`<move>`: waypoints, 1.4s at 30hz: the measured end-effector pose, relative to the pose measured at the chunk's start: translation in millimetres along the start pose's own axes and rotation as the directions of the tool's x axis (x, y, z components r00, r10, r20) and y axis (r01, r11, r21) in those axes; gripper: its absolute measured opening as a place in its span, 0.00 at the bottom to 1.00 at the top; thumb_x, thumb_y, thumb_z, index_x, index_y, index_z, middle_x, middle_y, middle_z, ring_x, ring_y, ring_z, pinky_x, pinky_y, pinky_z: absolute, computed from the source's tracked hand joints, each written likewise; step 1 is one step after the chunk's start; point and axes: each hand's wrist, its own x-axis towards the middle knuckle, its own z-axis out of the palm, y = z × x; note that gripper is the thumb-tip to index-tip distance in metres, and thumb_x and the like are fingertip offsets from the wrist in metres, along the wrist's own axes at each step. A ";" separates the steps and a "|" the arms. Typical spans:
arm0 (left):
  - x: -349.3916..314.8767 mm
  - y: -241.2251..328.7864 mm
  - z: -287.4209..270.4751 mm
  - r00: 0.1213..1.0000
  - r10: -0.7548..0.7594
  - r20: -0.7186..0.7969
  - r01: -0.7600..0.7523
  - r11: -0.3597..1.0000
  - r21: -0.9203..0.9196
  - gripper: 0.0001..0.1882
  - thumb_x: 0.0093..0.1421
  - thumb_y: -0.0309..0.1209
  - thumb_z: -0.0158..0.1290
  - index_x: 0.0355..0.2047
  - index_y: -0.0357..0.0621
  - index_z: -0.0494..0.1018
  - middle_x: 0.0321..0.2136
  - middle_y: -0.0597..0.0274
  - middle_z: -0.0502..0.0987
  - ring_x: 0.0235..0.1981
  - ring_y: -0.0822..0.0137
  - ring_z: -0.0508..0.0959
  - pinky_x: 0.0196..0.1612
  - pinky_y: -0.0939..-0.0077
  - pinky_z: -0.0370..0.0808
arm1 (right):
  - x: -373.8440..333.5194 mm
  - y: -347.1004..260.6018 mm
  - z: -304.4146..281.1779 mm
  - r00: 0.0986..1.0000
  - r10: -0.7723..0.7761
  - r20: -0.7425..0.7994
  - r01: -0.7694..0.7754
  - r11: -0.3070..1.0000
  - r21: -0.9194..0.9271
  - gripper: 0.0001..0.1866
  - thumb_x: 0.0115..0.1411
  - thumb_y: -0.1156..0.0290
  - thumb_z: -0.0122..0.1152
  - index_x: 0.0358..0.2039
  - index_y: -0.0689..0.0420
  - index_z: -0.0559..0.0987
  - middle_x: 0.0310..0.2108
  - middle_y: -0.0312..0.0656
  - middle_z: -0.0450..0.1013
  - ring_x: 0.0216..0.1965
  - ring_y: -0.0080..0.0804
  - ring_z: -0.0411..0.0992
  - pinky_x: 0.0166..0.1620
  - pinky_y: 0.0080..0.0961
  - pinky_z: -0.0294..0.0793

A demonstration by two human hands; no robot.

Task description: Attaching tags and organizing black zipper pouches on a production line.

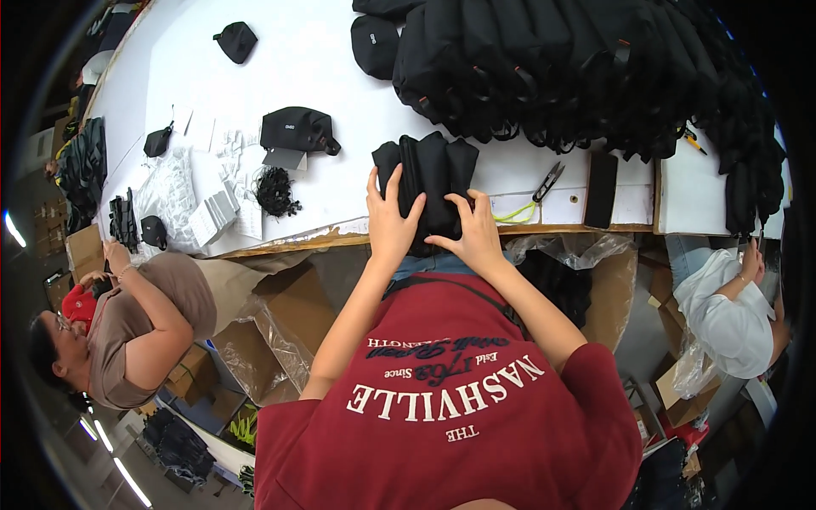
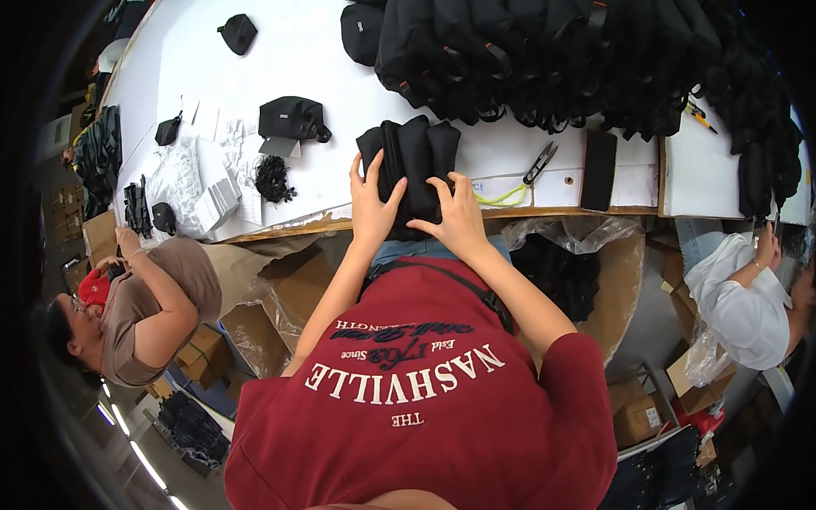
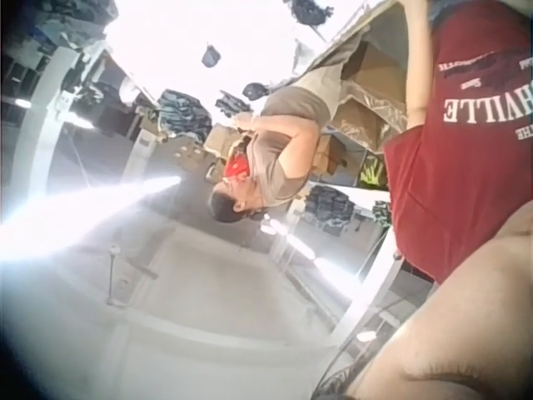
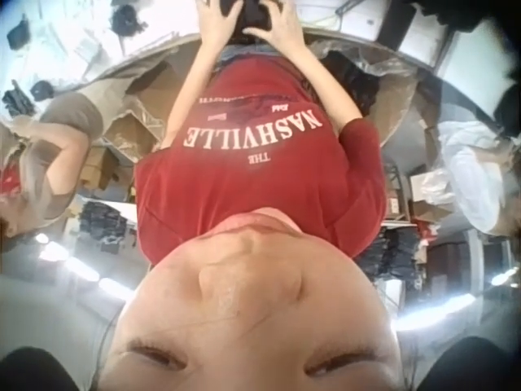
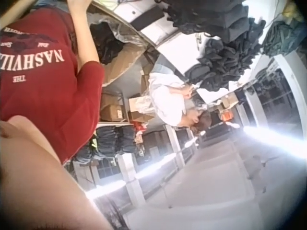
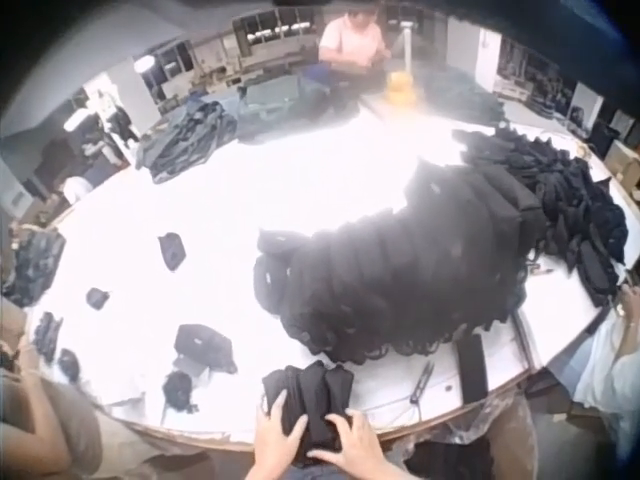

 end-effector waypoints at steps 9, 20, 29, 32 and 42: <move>-2.4 7.5 8.4 0.999 0.025 0.038 -0.024 0.999 -0.025 0.34 0.57 0.45 0.55 0.62 0.54 0.58 0.65 0.40 0.40 0.60 0.38 0.56 0.58 0.53 0.63 | 9.8 68.5 -33.1 0.832 0.552 -0.051 -0.231 0.429 0.873 0.17 0.53 0.82 0.51 0.44 0.60 0.72 0.41 0.41 0.72 0.42 0.28 0.71 0.47 0.23 0.72; 0.5 10.4 5.0 0.997 -0.016 0.070 0.024 0.994 -0.109 0.46 0.50 0.52 0.61 0.64 0.51 0.53 0.65 0.41 0.39 0.61 0.37 0.55 0.58 0.52 0.63 | 22.2 48.9 24.4 0.883 0.434 0.180 -0.467 0.848 0.250 0.22 0.53 0.79 0.49 0.50 0.52 0.69 0.28 0.53 0.73 0.34 0.54 0.73 0.38 0.41 0.71; 0.1 -9.3 -8.7 0.990 -0.139 0.029 0.142 0.980 -0.139 0.55 0.44 0.57 0.63 0.65 0.49 0.49 0.64 0.36 0.39 0.62 0.35 0.52 0.58 0.50 0.62 | 43.0 13.9 54.4 0.994 -0.016 0.110 0.030 0.992 -0.126 0.22 0.52 0.76 0.53 0.49 0.64 0.67 0.38 0.51 0.69 0.36 0.50 0.72 0.38 0.42 0.74; 3.1 -7.8 -4.7 0.985 -0.173 0.023 0.174 0.983 -0.063 0.60 0.39 0.60 0.64 0.66 0.51 0.45 0.64 0.36 0.38 0.62 0.34 0.52 0.58 0.49 0.62 | 52.5 12.1 48.5 0.979 -0.011 0.202 0.053 0.978 -0.204 0.15 0.52 0.76 0.52 0.42 0.61 0.71 0.35 0.50 0.69 0.35 0.47 0.73 0.34 0.41 0.74; -0.9 -19.1 -2.2 0.983 -0.181 -0.027 0.180 0.983 -0.033 0.59 0.38 0.61 0.64 0.65 0.49 0.48 0.64 0.33 0.40 0.59 0.32 0.56 0.57 0.49 0.63 | 175.2 -60.2 -62.9 0.892 -0.414 -0.184 0.259 0.799 -0.543 0.38 0.42 0.51 0.70 0.57 0.33 0.68 0.64 0.50 0.48 0.64 0.58 0.44 0.61 0.60 0.45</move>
